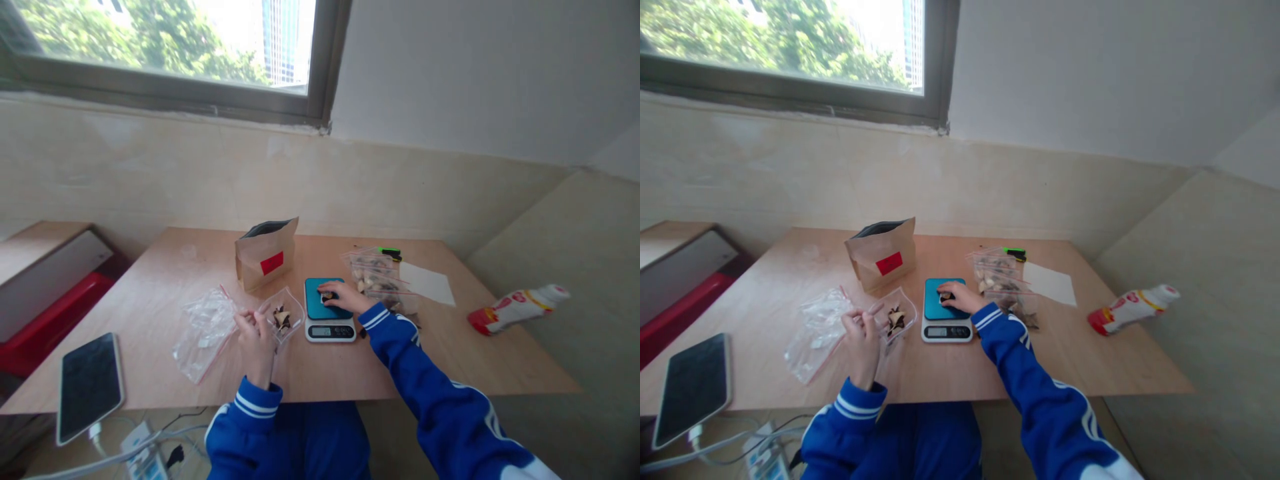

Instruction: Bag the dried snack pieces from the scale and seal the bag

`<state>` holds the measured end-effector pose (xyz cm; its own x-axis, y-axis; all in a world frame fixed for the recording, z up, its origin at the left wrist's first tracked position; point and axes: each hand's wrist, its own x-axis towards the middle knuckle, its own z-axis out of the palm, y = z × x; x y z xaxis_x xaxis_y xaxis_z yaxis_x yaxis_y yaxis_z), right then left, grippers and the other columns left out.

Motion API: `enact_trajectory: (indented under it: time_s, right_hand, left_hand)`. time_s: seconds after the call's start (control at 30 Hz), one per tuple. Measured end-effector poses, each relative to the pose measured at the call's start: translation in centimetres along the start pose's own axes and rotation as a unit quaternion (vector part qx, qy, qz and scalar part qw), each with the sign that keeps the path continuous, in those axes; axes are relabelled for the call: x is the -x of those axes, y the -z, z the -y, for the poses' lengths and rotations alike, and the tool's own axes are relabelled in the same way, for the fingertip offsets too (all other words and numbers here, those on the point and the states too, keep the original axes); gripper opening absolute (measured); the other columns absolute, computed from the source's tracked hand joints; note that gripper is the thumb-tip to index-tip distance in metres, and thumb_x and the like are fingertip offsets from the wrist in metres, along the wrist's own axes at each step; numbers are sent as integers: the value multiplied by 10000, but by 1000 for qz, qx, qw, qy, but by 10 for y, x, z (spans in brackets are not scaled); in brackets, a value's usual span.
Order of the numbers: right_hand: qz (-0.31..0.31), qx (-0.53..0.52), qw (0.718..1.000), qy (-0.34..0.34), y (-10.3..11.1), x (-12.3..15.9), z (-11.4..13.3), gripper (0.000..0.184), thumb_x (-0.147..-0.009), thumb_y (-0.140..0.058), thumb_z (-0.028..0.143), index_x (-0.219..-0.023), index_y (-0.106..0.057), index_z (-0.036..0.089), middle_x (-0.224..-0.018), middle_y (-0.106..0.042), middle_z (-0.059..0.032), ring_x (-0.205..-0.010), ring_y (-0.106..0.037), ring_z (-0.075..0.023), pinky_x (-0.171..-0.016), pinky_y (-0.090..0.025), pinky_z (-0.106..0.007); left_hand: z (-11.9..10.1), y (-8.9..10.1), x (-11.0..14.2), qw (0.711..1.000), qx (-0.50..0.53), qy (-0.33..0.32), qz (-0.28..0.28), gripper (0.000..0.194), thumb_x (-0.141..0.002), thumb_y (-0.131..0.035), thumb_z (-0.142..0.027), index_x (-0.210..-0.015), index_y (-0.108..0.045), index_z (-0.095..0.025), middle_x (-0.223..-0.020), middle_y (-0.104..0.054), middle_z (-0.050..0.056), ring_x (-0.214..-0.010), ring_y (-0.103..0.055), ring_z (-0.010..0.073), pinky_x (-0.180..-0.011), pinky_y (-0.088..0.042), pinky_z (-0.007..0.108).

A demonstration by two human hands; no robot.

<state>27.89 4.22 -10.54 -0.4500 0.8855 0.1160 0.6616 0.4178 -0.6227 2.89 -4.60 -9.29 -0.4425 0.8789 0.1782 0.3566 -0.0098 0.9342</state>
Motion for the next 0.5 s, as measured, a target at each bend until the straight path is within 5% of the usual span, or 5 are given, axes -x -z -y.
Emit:
enact_trajectory:
  time_s: [0.33,0.5]
  right_hand:
    - [-60,0,998,-13,-2,2,15,138,-769,-624,101,-831,-718,181,-869,-708,-54,-843,-645,-188,-803,-485,-333]
    - [-127,-53,990,16,6,-3,62,137,-816,-612,191,-921,-699,188,-925,-691,-46,-845,-630,-165,-782,-483,-303]
  left_hand:
    - [-3,1,2,998,24,48,33,124,-899,-380,-332,-937,-366,-214,-997,-692,140,-688,-692,201,-554,-498,288]
    - [-9,1,4,998,10,45,35,98,-904,-367,-311,-915,-366,-214,-964,-694,124,-660,-681,182,-550,-485,276]
